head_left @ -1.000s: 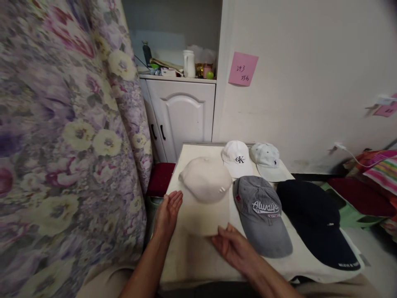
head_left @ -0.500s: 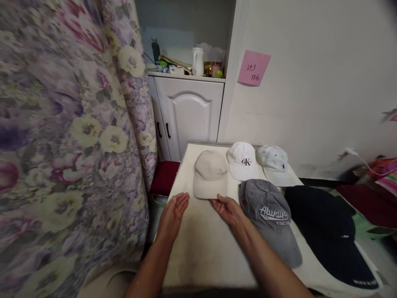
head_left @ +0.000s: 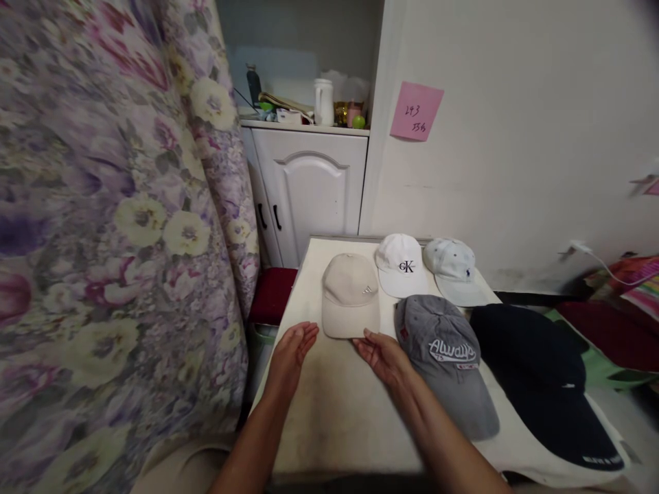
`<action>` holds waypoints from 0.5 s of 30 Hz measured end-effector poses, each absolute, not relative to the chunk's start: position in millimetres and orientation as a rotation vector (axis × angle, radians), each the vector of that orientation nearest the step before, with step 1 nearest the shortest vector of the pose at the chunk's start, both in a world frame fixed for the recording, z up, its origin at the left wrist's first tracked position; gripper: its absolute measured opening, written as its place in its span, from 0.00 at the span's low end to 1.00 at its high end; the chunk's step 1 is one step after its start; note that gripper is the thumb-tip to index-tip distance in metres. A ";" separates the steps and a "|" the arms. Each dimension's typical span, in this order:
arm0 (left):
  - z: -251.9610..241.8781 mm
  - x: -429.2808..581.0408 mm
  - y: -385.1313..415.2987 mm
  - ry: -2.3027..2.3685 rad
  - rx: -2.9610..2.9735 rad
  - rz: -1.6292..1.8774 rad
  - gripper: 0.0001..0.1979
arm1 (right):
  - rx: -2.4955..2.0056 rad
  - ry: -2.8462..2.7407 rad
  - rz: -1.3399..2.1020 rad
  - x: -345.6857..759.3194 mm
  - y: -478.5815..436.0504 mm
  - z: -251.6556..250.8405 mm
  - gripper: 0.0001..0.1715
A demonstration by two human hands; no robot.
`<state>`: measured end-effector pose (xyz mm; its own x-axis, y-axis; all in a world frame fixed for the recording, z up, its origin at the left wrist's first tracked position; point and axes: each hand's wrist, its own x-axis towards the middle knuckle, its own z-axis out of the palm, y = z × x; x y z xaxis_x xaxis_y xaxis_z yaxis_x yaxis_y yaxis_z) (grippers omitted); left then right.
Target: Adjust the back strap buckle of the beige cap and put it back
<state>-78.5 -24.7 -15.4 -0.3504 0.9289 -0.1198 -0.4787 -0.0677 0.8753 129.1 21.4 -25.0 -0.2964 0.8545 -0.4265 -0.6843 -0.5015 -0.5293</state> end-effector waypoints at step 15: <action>-3.1 -58.2 -37.2 1.426 1.208 1.438 0.14 | -1.012 -0.419 2.025 136.9 19.0 -20.9 0.06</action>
<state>-58.2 -37.2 -3.1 -0.2602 0.9596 0.1070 0.0993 -0.0836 0.9915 136.9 19.0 -20.9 -0.3456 0.7882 -0.5092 -0.5214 -0.6124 -0.5942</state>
